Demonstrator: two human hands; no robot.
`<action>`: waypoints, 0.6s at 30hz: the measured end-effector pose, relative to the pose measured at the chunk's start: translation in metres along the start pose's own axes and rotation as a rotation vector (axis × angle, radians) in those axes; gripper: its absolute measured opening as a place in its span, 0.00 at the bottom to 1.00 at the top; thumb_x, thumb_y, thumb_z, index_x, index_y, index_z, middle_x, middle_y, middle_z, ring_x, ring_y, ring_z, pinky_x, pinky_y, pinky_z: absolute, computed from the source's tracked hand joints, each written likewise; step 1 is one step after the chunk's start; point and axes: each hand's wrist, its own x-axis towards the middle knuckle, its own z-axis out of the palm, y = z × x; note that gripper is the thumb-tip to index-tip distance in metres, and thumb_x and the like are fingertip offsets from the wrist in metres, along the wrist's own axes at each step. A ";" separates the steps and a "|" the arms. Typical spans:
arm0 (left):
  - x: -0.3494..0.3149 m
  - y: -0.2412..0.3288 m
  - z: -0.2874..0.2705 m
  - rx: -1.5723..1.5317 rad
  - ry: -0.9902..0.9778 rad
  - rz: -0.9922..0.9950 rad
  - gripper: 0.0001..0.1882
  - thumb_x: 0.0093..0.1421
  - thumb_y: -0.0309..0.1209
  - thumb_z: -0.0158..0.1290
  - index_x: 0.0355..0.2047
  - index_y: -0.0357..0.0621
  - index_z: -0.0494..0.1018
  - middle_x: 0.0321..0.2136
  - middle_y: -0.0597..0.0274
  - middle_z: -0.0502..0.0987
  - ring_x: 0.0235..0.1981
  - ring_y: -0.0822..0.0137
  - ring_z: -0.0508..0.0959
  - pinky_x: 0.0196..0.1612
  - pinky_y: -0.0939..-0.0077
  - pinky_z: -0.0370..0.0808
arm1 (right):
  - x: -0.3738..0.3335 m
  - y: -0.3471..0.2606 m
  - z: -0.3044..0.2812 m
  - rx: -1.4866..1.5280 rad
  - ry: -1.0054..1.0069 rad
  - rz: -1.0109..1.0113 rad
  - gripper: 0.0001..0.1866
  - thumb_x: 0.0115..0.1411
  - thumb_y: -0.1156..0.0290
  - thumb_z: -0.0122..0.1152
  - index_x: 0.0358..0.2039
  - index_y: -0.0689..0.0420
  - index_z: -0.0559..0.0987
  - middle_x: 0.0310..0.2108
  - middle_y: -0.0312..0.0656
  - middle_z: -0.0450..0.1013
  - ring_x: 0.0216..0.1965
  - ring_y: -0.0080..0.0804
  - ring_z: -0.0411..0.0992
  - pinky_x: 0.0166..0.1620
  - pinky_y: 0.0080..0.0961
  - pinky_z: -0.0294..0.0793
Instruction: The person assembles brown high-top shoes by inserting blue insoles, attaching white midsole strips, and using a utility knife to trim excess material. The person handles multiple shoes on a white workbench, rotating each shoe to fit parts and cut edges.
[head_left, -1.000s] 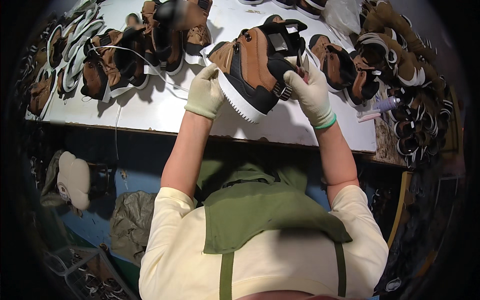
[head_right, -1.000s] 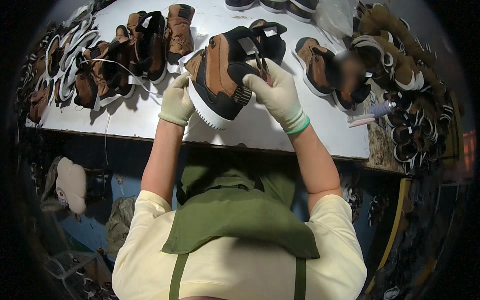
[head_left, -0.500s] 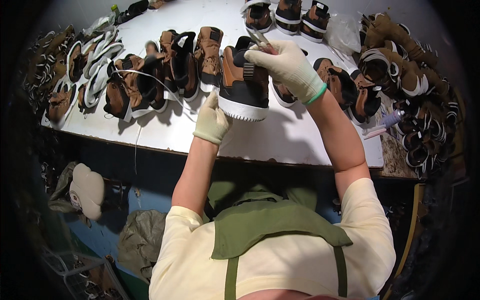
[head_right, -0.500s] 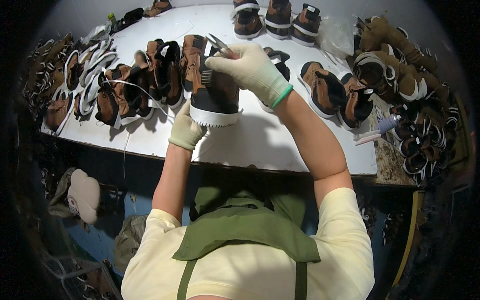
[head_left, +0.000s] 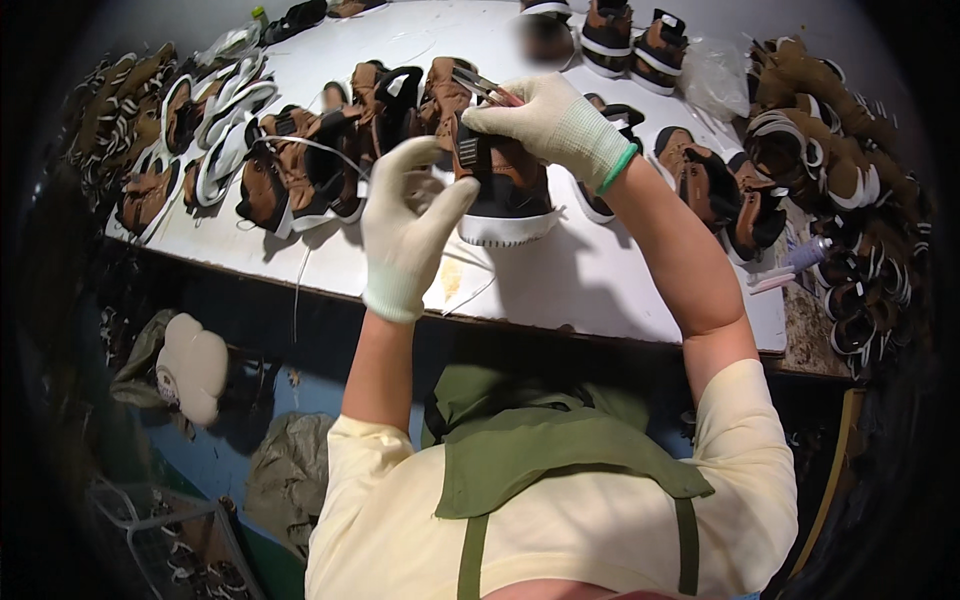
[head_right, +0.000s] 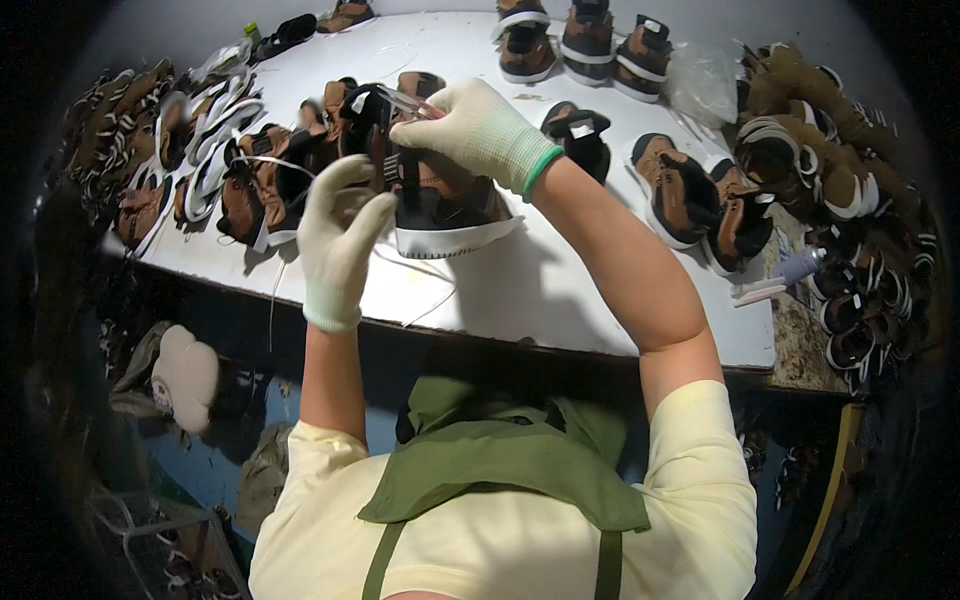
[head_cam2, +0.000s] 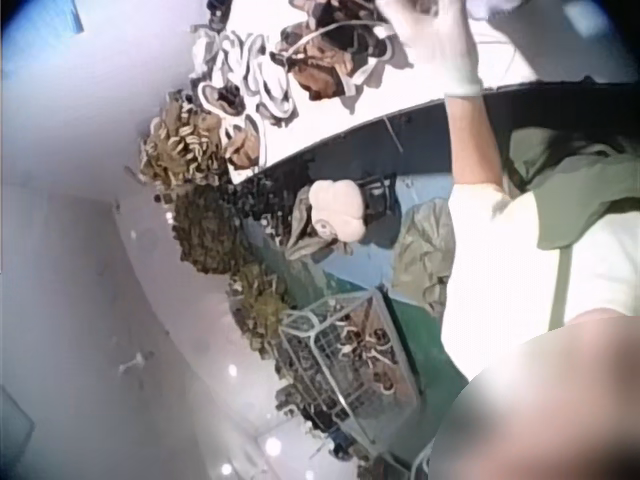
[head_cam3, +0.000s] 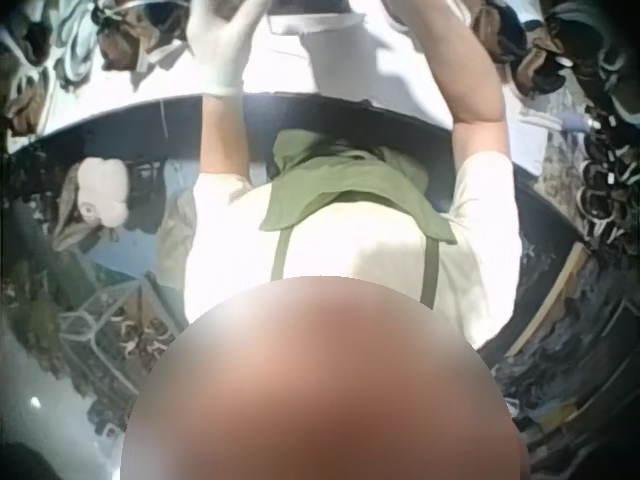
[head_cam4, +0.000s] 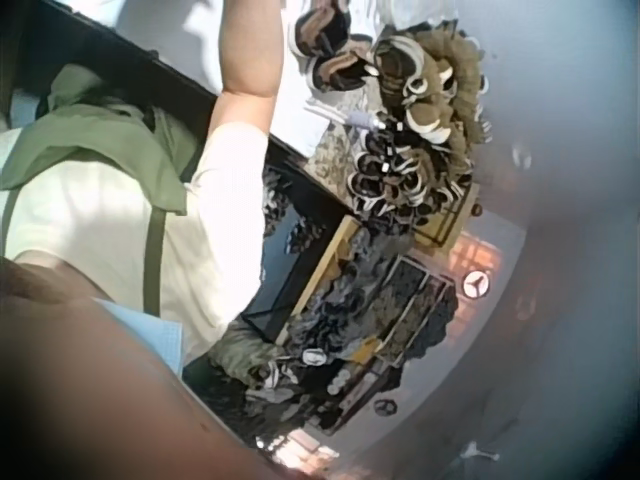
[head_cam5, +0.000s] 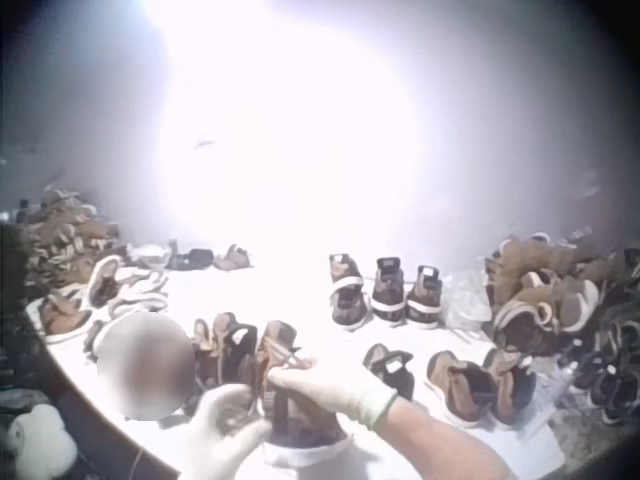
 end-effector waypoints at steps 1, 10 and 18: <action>0.005 -0.008 -0.002 -0.014 -0.050 -0.035 0.17 0.54 0.25 0.62 0.44 0.38 0.73 0.31 0.68 0.74 0.30 0.80 0.72 0.34 0.87 0.70 | 0.000 -0.002 0.004 -0.032 -0.019 0.010 0.16 0.56 0.61 0.68 0.28 0.64 0.81 0.19 0.34 0.73 0.22 0.15 0.68 0.24 0.17 0.67; 0.006 -0.023 -0.001 -0.268 0.002 -0.182 0.10 0.57 0.23 0.60 0.39 0.34 0.75 0.30 0.68 0.76 0.28 0.82 0.72 0.32 0.89 0.70 | 0.014 0.000 0.018 -0.294 -0.117 -0.129 0.19 0.54 0.58 0.67 0.21 0.65 0.80 0.13 0.34 0.66 0.18 0.17 0.62 0.22 0.23 0.63; 0.009 -0.049 -0.003 -0.505 0.181 -0.112 0.05 0.61 0.27 0.57 0.32 0.38 0.75 0.21 0.70 0.73 0.20 0.81 0.68 0.25 0.87 0.64 | -0.005 0.001 0.024 0.297 0.230 -0.134 0.13 0.61 0.63 0.60 0.27 0.60 0.78 0.22 0.30 0.71 0.18 0.10 0.61 0.20 0.12 0.58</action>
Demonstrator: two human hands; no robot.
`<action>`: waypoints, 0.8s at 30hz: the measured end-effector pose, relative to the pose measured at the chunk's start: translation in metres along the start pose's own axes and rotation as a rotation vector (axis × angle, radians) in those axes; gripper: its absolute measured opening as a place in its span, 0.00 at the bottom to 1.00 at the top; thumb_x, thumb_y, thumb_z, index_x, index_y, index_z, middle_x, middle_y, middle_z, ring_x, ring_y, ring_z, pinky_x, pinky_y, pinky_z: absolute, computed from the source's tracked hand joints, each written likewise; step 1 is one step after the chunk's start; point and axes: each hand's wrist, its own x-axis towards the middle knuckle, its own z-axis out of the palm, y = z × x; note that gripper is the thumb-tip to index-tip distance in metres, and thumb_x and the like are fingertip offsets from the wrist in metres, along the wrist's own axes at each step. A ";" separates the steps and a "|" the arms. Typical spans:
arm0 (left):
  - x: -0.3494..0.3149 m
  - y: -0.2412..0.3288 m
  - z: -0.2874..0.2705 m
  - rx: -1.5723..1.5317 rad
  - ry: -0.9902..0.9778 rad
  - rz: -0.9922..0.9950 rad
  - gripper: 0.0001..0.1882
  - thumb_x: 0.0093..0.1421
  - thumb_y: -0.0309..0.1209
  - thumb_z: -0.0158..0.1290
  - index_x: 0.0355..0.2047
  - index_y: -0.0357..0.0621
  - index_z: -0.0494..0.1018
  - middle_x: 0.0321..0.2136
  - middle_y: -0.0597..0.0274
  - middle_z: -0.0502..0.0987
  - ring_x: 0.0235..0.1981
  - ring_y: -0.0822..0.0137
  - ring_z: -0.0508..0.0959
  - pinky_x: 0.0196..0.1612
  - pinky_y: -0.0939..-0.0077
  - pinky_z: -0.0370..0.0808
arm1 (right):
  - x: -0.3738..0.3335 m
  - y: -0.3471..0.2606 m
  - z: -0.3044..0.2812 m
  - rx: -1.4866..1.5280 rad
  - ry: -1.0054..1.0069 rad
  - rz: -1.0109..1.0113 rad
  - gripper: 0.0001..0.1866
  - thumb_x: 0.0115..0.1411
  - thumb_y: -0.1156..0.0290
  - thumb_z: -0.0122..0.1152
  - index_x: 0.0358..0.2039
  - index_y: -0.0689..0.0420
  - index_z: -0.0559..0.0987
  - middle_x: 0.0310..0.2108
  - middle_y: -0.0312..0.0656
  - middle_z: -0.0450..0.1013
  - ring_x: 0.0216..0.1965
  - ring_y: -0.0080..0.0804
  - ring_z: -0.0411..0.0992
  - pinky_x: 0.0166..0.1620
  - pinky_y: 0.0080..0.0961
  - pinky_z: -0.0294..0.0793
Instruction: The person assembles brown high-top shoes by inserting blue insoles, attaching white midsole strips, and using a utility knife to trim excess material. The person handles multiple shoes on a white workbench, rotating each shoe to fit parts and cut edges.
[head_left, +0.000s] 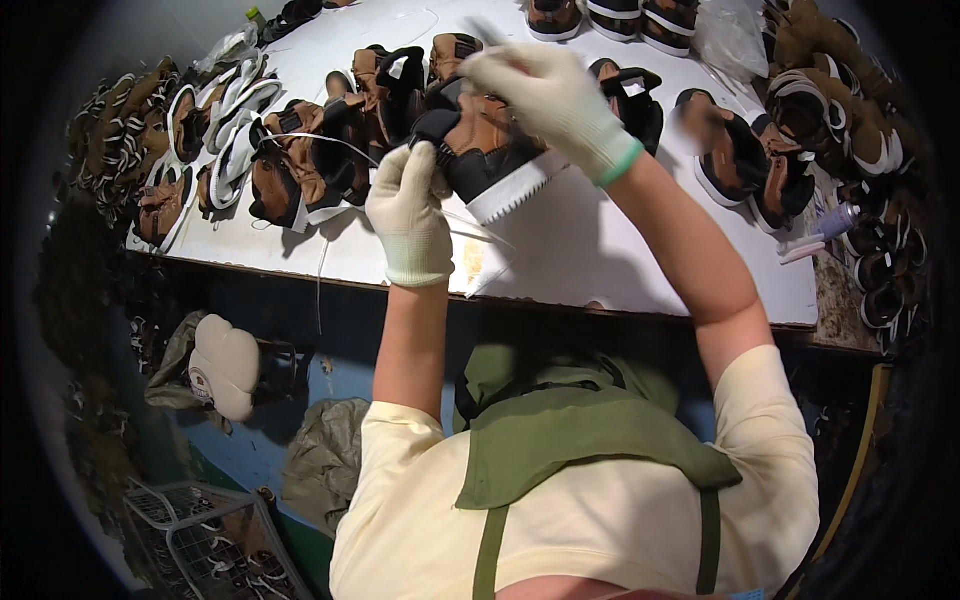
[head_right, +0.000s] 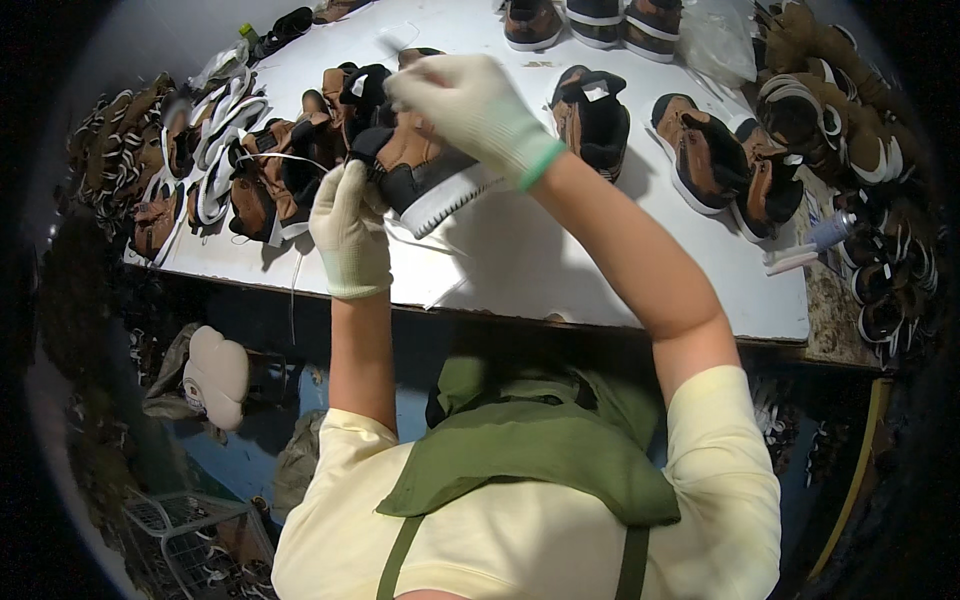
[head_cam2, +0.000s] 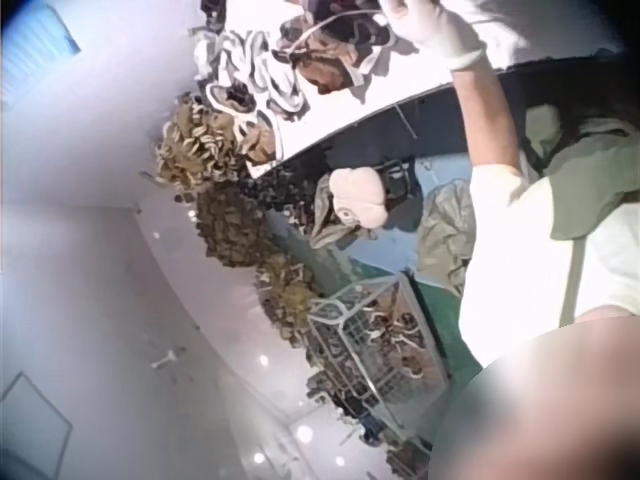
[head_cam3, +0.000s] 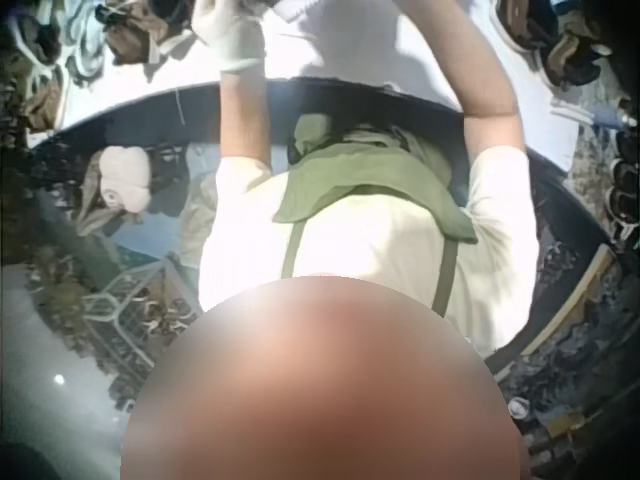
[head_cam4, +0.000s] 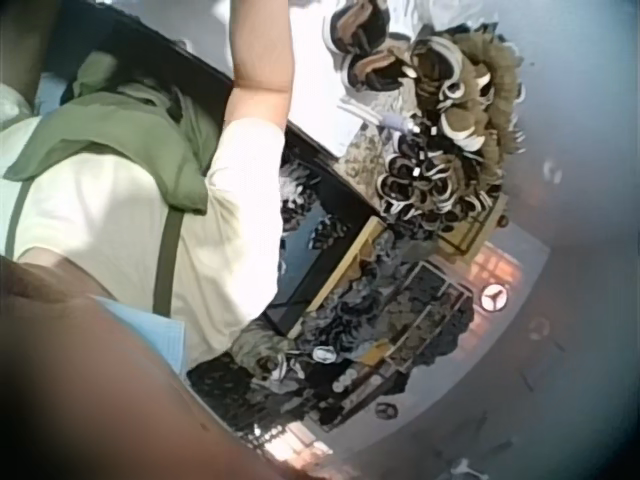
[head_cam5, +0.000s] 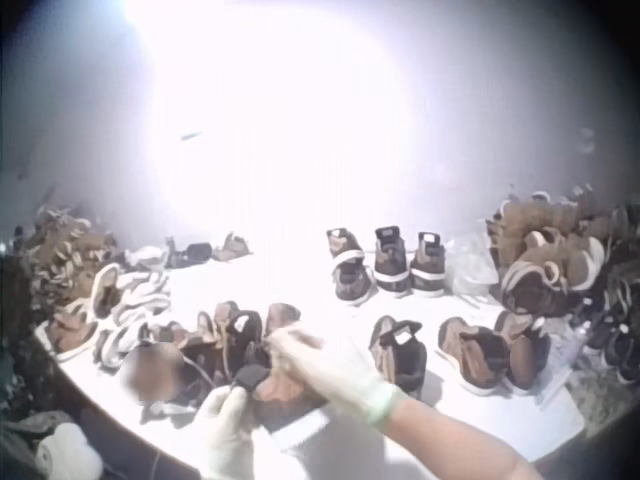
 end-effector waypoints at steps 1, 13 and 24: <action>-0.001 -0.001 -0.007 -0.051 0.012 0.007 0.05 0.62 0.28 0.56 0.31 0.39 0.75 0.20 0.70 0.73 0.19 0.81 0.68 0.25 0.86 0.65 | -0.019 -0.014 -0.006 0.057 0.107 0.071 0.13 0.62 0.64 0.58 0.27 0.61 0.78 0.23 0.31 0.72 0.18 0.10 0.62 0.21 0.11 0.59; -0.077 -0.019 0.017 -0.183 0.145 -0.137 0.06 0.65 0.28 0.51 0.30 0.44 0.72 0.22 0.65 0.76 0.22 0.75 0.72 0.31 0.80 0.70 | -0.113 0.004 0.006 0.542 0.248 0.462 0.09 0.58 0.67 0.65 0.31 0.61 0.78 0.24 0.26 0.69 0.24 0.10 0.64 0.27 0.11 0.63; -0.077 0.006 -0.020 0.917 -0.109 0.408 0.09 0.50 0.19 0.63 0.31 0.38 0.75 0.30 0.60 0.74 0.28 0.69 0.72 0.32 0.78 0.70 | -0.115 0.024 0.006 0.376 0.139 0.460 0.09 0.58 0.70 0.63 0.26 0.62 0.77 0.24 0.25 0.67 0.27 0.11 0.62 0.31 0.14 0.65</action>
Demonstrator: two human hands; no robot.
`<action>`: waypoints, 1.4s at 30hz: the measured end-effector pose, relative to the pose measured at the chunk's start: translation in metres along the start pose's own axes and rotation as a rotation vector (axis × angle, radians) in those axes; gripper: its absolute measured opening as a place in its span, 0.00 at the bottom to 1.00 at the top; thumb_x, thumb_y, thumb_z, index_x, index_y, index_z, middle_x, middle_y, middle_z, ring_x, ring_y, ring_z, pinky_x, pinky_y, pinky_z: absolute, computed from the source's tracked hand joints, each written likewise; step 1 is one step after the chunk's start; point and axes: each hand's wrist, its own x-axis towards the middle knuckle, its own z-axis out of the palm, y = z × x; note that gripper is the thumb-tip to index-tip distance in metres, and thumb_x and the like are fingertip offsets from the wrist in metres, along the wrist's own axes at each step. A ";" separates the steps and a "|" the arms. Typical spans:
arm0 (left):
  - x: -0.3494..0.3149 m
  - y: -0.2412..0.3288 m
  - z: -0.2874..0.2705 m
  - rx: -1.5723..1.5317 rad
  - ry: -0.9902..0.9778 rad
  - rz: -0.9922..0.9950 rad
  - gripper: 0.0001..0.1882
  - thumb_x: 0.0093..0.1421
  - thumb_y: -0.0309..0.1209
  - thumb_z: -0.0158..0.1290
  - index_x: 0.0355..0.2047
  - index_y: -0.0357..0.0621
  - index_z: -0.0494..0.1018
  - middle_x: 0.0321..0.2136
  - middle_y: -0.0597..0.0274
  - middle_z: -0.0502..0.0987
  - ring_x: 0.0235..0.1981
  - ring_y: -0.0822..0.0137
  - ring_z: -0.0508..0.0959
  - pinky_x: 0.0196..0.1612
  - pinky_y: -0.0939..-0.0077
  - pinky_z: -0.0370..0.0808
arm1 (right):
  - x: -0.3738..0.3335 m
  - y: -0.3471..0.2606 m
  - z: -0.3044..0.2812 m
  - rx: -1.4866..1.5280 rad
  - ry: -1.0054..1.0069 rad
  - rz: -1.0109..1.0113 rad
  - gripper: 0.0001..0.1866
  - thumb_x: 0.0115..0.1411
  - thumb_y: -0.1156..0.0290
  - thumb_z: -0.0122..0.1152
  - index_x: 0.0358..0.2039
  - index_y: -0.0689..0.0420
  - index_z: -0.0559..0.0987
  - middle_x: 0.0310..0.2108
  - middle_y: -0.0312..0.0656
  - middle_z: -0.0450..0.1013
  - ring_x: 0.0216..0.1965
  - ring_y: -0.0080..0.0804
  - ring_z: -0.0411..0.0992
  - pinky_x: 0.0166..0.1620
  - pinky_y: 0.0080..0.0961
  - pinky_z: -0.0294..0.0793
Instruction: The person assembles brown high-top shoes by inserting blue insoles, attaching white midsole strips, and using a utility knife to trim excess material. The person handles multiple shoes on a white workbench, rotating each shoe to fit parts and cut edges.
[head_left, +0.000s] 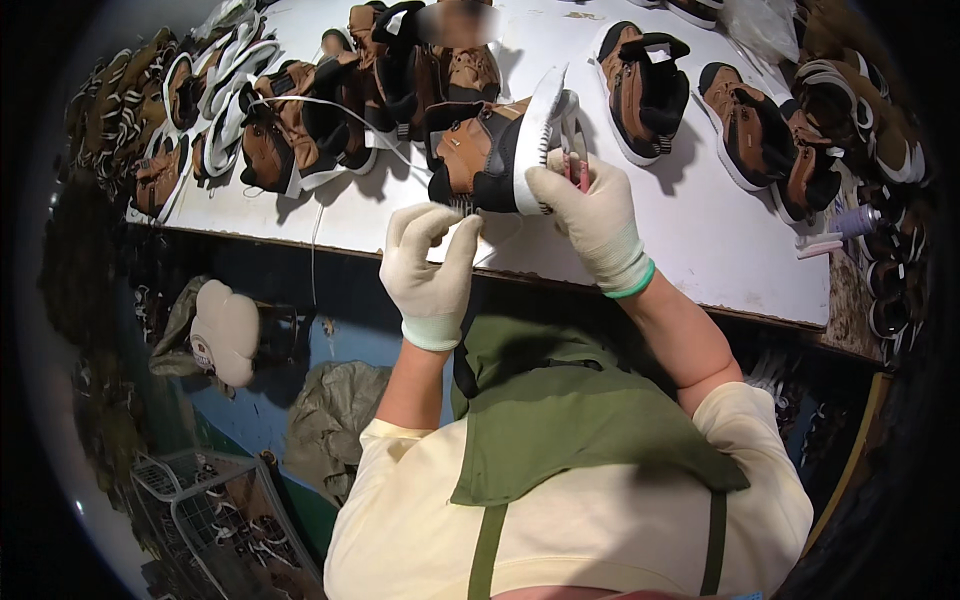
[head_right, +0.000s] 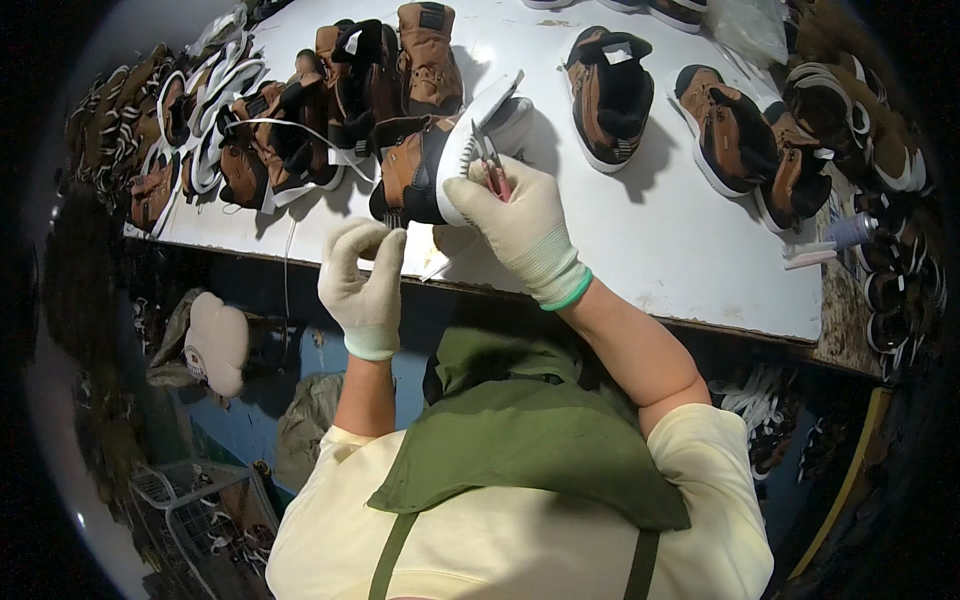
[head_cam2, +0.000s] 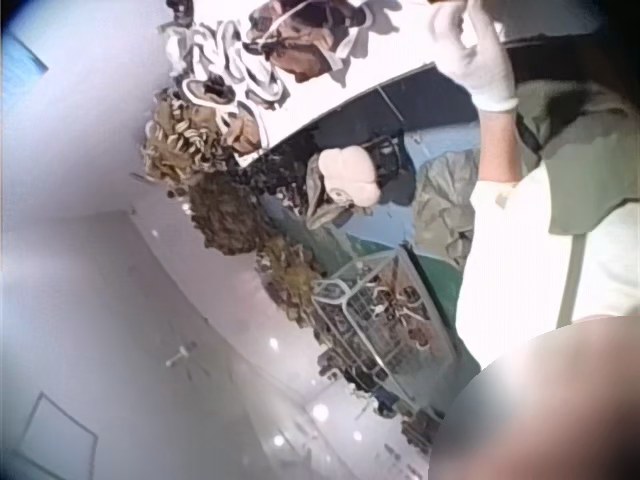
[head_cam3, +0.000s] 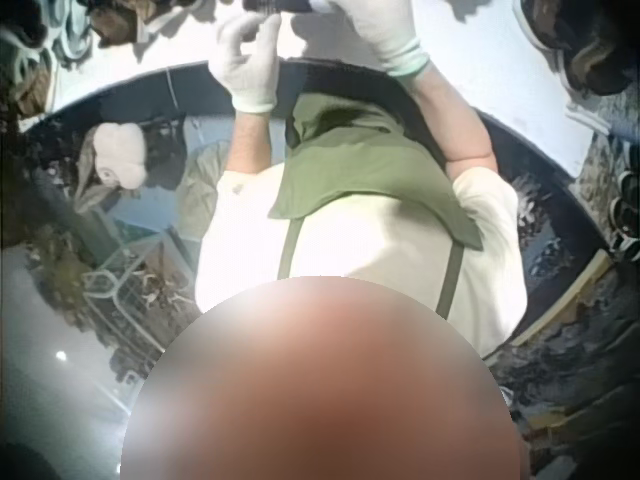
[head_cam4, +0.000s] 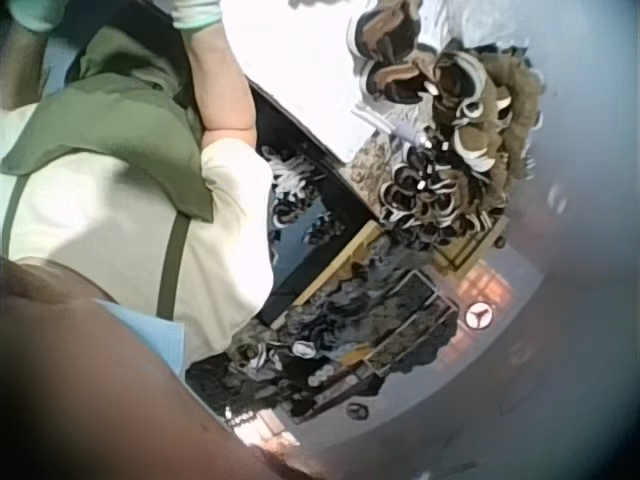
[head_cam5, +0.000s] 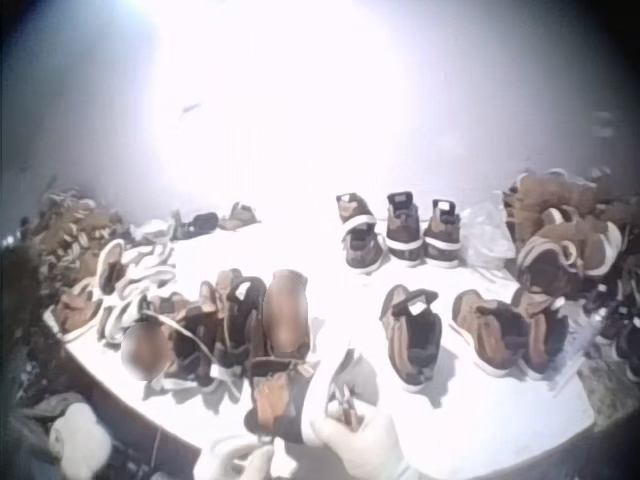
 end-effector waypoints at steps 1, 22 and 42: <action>0.002 0.003 -0.001 0.049 0.035 0.052 0.10 0.49 0.20 0.64 0.32 0.38 0.75 0.31 0.60 0.74 0.28 0.68 0.73 0.32 0.78 0.71 | -0.001 0.002 -0.001 -0.024 -0.004 0.018 0.08 0.58 0.70 0.63 0.27 0.62 0.77 0.24 0.25 0.68 0.27 0.12 0.62 0.32 0.14 0.65; 0.019 -0.005 0.021 0.092 -0.113 0.107 0.09 0.51 0.17 0.58 0.33 0.39 0.72 0.30 0.56 0.73 0.30 0.56 0.75 0.36 0.68 0.72 | -0.009 -0.002 -0.011 -0.046 -0.026 0.106 0.07 0.57 0.73 0.63 0.32 0.63 0.78 0.28 0.28 0.71 0.30 0.12 0.66 0.36 0.14 0.68; 0.026 0.008 0.028 0.056 -0.165 0.155 0.09 0.48 0.20 0.61 0.31 0.43 0.76 0.28 0.61 0.75 0.31 0.60 0.73 0.38 0.68 0.69 | -0.007 -0.003 -0.021 -0.081 -0.018 0.100 0.08 0.57 0.69 0.63 0.30 0.61 0.78 0.23 0.26 0.68 0.25 0.12 0.63 0.29 0.12 0.63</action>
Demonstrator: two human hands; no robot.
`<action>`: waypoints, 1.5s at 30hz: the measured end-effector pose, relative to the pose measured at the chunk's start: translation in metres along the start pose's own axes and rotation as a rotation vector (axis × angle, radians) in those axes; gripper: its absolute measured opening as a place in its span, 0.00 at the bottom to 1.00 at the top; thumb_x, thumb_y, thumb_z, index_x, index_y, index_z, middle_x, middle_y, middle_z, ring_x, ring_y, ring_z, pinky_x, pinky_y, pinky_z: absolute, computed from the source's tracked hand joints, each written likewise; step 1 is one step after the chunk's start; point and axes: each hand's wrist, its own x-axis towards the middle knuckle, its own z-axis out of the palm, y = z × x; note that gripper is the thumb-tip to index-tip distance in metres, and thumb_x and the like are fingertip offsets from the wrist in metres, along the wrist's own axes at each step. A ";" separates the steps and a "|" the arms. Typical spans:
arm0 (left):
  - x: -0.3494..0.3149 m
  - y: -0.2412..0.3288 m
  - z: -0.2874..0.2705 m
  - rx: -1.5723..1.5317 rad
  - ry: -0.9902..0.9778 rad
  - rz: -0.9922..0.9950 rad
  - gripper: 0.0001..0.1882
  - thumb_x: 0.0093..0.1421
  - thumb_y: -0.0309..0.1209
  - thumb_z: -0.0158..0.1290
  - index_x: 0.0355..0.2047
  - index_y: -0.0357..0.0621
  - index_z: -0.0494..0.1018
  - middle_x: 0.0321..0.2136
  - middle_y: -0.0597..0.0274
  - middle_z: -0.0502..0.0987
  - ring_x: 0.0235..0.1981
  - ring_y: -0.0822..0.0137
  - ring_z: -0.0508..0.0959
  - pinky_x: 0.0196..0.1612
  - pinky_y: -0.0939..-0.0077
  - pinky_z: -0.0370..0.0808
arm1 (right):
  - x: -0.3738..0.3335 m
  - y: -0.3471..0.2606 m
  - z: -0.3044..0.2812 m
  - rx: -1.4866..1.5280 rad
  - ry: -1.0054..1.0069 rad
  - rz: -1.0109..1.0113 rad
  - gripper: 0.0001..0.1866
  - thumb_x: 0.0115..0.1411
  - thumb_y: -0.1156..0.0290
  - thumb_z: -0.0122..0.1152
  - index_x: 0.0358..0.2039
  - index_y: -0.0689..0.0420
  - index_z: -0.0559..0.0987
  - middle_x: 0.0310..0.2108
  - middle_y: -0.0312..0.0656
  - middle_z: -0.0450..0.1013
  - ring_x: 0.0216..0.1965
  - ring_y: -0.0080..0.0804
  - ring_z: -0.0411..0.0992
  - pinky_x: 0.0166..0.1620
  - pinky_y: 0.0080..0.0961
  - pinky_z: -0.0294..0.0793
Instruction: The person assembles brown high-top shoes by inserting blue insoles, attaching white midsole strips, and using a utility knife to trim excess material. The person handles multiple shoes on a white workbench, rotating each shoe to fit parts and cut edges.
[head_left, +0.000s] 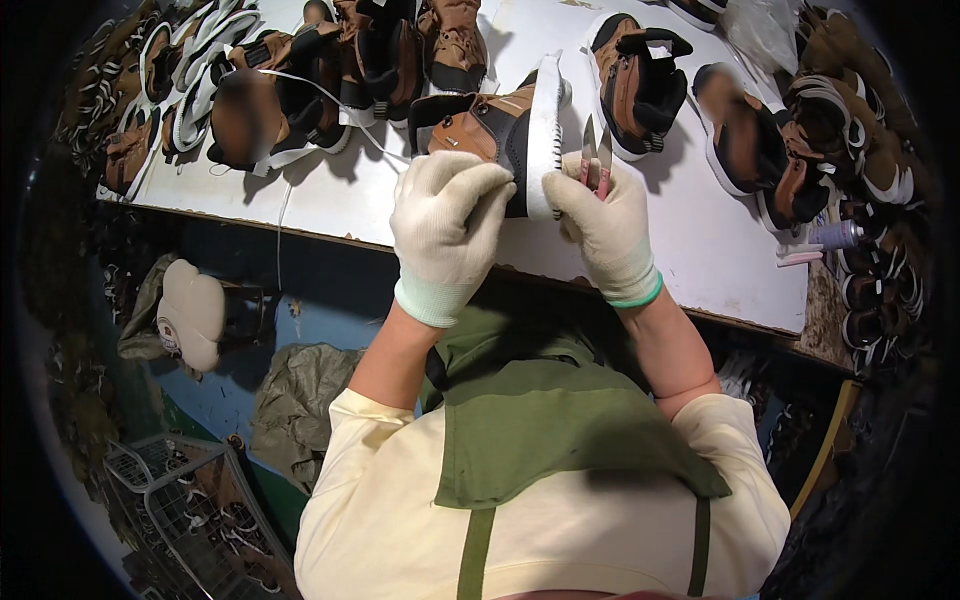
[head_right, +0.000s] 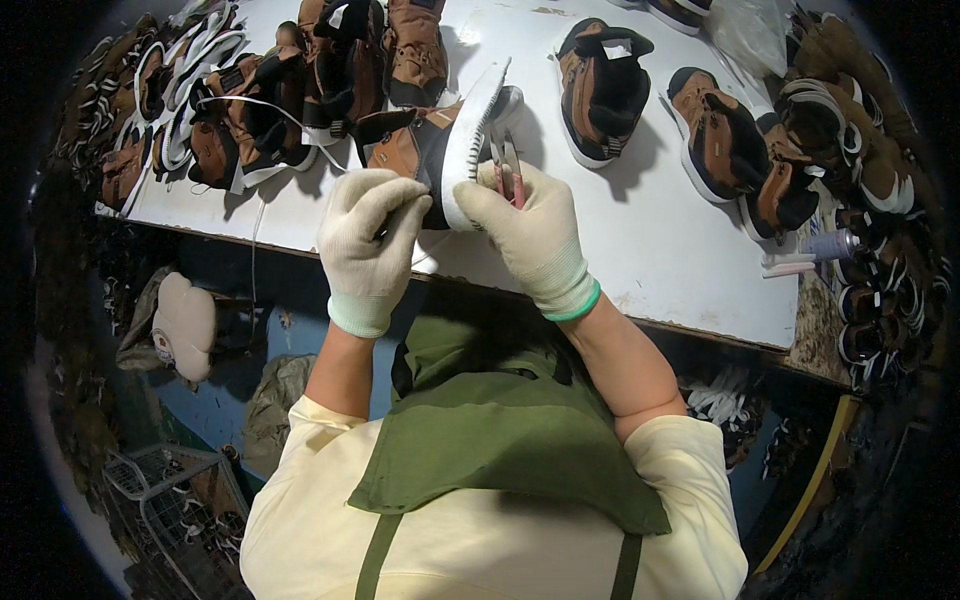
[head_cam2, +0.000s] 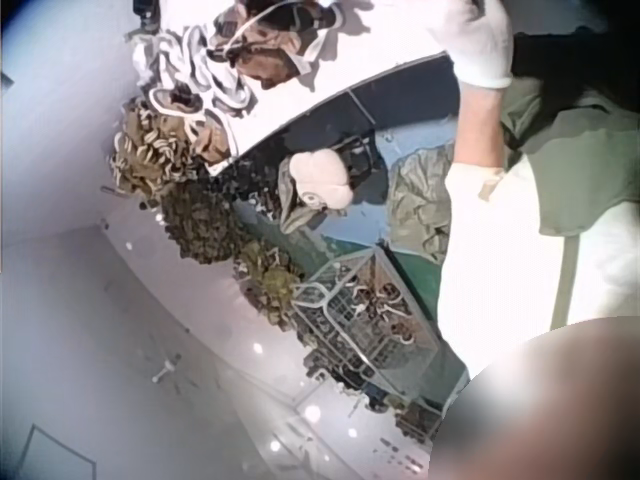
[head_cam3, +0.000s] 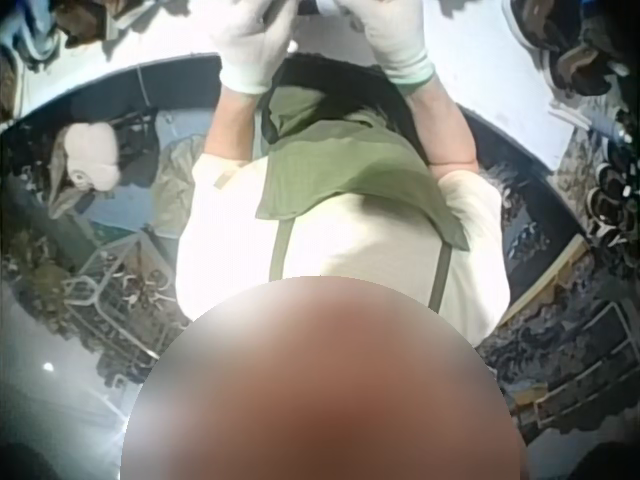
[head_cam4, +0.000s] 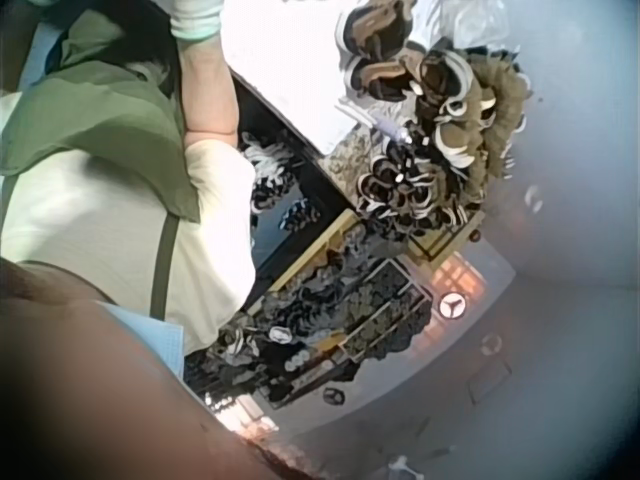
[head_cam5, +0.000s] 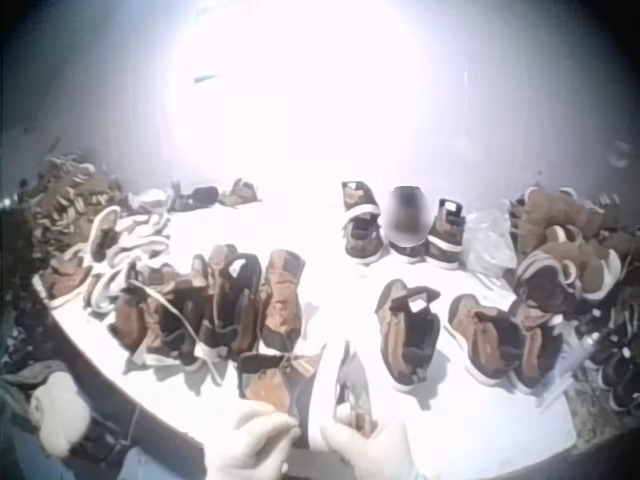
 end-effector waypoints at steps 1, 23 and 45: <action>0.001 0.000 0.001 0.010 -0.001 -0.010 0.09 0.49 0.20 0.61 0.30 0.43 0.75 0.28 0.61 0.75 0.31 0.60 0.73 0.39 0.68 0.69 | 0.000 0.000 0.000 -0.015 0.003 0.004 0.08 0.57 0.68 0.63 0.29 0.60 0.78 0.23 0.26 0.68 0.24 0.11 0.63 0.28 0.12 0.63; 0.001 0.005 0.006 -0.127 0.030 -0.280 0.10 0.49 0.25 0.61 0.32 0.38 0.75 0.39 0.55 0.74 0.43 0.59 0.73 0.45 0.70 0.73 | -0.001 0.000 -0.001 0.094 0.052 0.051 0.10 0.56 0.65 0.65 0.30 0.59 0.79 0.21 0.28 0.69 0.19 0.13 0.63 0.22 0.12 0.62; 0.001 -0.005 0.009 -0.218 0.012 -0.302 0.06 0.53 0.22 0.57 0.33 0.36 0.78 0.38 0.57 0.75 0.40 0.65 0.75 0.43 0.75 0.74 | 0.002 0.007 -0.005 0.121 0.068 0.030 0.10 0.55 0.65 0.66 0.28 0.57 0.78 0.19 0.27 0.67 0.17 0.13 0.61 0.20 0.12 0.59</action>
